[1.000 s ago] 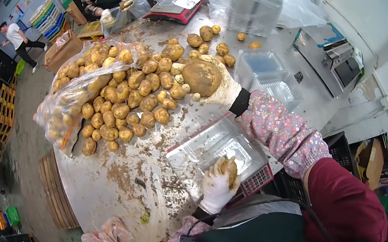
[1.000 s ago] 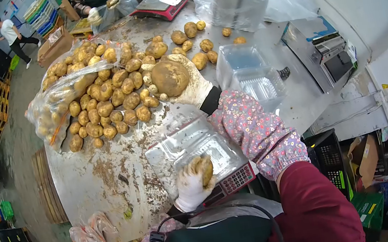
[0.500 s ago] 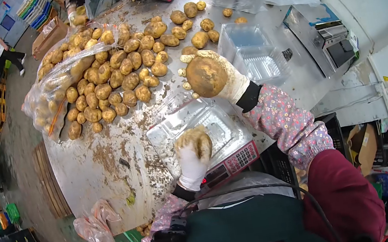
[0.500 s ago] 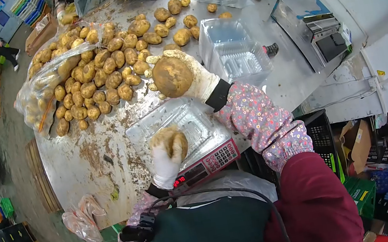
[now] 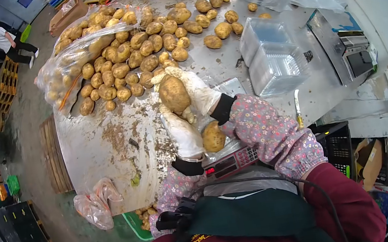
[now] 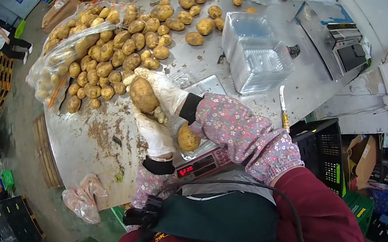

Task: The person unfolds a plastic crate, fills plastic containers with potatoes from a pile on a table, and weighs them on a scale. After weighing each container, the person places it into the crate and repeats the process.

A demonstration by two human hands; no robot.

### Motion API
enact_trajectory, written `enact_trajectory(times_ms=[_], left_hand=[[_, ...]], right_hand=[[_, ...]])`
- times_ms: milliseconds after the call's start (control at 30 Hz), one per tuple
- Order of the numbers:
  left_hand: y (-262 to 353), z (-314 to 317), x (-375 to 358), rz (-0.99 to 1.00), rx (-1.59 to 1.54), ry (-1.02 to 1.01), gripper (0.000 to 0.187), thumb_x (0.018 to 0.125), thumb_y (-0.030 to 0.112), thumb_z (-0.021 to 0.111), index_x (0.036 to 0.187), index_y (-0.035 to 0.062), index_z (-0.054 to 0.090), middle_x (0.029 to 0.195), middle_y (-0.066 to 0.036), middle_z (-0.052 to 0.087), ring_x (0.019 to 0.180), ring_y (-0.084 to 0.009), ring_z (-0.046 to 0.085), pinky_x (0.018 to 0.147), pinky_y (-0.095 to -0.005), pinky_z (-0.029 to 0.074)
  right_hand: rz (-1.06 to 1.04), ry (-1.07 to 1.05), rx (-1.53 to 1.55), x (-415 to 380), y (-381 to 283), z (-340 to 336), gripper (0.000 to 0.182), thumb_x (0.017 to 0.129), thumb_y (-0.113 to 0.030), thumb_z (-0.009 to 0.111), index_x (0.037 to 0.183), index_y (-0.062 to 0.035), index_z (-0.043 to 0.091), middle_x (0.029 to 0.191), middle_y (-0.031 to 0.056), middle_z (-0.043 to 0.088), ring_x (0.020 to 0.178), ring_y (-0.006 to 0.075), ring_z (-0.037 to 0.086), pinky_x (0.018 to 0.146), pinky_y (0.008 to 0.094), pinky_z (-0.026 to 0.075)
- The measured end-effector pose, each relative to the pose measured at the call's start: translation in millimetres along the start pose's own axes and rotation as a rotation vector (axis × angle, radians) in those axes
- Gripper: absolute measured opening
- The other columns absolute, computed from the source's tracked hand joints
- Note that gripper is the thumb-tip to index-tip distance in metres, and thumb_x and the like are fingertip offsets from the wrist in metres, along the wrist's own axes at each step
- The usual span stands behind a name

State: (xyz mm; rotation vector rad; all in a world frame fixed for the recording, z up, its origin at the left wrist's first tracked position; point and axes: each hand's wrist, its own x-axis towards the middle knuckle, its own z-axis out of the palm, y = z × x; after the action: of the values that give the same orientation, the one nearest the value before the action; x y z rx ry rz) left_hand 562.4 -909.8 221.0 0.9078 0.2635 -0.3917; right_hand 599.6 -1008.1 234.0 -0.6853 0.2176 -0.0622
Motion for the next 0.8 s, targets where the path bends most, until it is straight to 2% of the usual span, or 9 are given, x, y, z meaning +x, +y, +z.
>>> enact_trajectory(times_ms=[167, 267, 433, 567, 667, 700, 733, 767, 800], left_hand=[[0.8, -47.4, 25.5, -0.017, -0.143, -0.224, 0.034, 0.102, 0.043, 0.045, 0.095, 0.0119, 0.057, 0.063, 0.003, 0.049, 0.050, -0.0104, 0.039, 0.050, -0.0252, 0.034], [19.0, -33.2, 23.0, -0.024, -0.219, 0.068, 0.035, 0.102, 0.039, 0.046, 0.108, 0.0099, 0.064, 0.080, -0.001, 0.063, 0.065, -0.0131, 0.058, 0.056, -0.0258, 0.048], [51.1, -43.2, 6.7, -0.175, -0.225, -0.232, 0.051, 0.098, 0.050, 0.051, 0.129, 0.0095, 0.054, 0.126, -0.012, 0.063, 0.111, -0.0256, 0.063, 0.088, -0.0396, 0.056], [36.2, -60.6, 18.1, -0.181, -0.313, -0.104, 0.044, 0.097, 0.036, 0.059, 0.129, 0.0066, 0.052, 0.124, -0.013, 0.062, 0.107, -0.0230, 0.064, 0.086, -0.0345, 0.057], [23.8, -70.6, 23.3, 0.531, 0.738, -0.312, 0.035, 0.098, 0.007, 0.056, 0.131, 0.0017, 0.048, 0.124, -0.015, 0.060, 0.112, -0.0243, 0.062, 0.092, -0.0355, 0.056], [33.5, -58.6, 16.7, 0.561, 0.685, -0.448, 0.035, 0.099, 0.011, 0.054, 0.131, -0.0022, 0.046, 0.126, -0.015, 0.059, 0.109, -0.0245, 0.063, 0.090, -0.0329, 0.057], [34.9, -53.2, 14.0, 0.136, 0.150, -0.438, 0.028, 0.098, 0.012, 0.056, 0.123, -0.0015, 0.053, 0.114, -0.013, 0.064, 0.099, -0.0213, 0.066, 0.084, -0.0305, 0.057], [35.7, -47.9, 11.4, -0.284, -0.382, -0.389, 0.022, 0.097, 0.012, 0.058, 0.114, -0.0007, 0.061, 0.103, -0.010, 0.069, 0.088, -0.0180, 0.069, 0.077, -0.0282, 0.057], [37.1, -38.7, 4.0, -0.251, -0.178, -0.419, 0.023, 0.099, 0.016, 0.055, 0.113, -0.0006, 0.062, 0.100, -0.009, 0.070, 0.083, -0.0179, 0.069, 0.073, -0.0279, 0.057]], right_hand=[[0.057, 0.109, 0.041, 12.4, 16.3, 16.4, 0.034, 0.102, -0.029, 0.048, 0.114, 0.0001, 0.061, 0.103, 0.0114, 0.069, 0.089, 0.0230, 0.069, 0.076, 0.0360, 0.059], [-0.047, 0.267, 0.006, 16.7, 27.7, 16.6, 0.023, 0.101, -0.018, 0.052, 0.107, 0.0015, 0.064, 0.096, 0.0102, 0.070, 0.084, 0.0210, 0.069, 0.072, 0.0340, 0.058], [-0.313, 0.263, -0.306, 13.3, 34.5, 19.6, 0.016, 0.096, -0.011, 0.063, 0.099, 0.0029, 0.069, 0.089, 0.0045, 0.070, 0.079, 0.0117, 0.063, 0.071, 0.0269, 0.052], [-0.241, 0.070, -0.720, 16.9, 1.0, 18.9, 0.047, 0.092, -0.022, 0.070, 0.129, 0.0033, 0.053, 0.118, 0.0059, 0.061, 0.106, 0.0107, 0.055, 0.087, 0.0259, 0.048], [-0.184, -0.103, -0.901, -12.0, -8.9, 11.5, 0.078, 0.086, -0.030, 0.078, 0.143, 0.0023, 0.036, 0.125, 0.0067, 0.055, 0.111, 0.0123, 0.053, 0.092, 0.0249, 0.046], [-0.151, -0.198, -0.987, -35.8, -14.3, 17.3, 0.085, 0.084, -0.030, 0.080, 0.146, 0.0016, 0.032, 0.126, 0.0068, 0.054, 0.113, 0.0127, 0.053, 0.093, 0.0249, 0.046], [-0.560, -0.127, -1.379, -40.9, -2.8, 15.6, 0.091, 0.082, -0.026, 0.081, 0.149, -0.0002, 0.026, 0.128, 0.0072, 0.052, 0.113, 0.0130, 0.053, 0.094, 0.0275, 0.048], [-0.549, -0.112, -1.386, -48.1, -5.0, 6.0, 0.091, 0.082, -0.026, 0.081, 0.149, -0.0002, 0.026, 0.128, 0.0072, 0.052, 0.113, 0.0130, 0.053, 0.094, 0.0275, 0.048], [-0.378, -0.103, -1.073, -58.8, -19.9, 6.6, 0.097, 0.079, -0.029, 0.083, 0.149, 0.0019, 0.024, 0.126, 0.0108, 0.054, 0.112, 0.0166, 0.056, 0.096, 0.0306, 0.048]])
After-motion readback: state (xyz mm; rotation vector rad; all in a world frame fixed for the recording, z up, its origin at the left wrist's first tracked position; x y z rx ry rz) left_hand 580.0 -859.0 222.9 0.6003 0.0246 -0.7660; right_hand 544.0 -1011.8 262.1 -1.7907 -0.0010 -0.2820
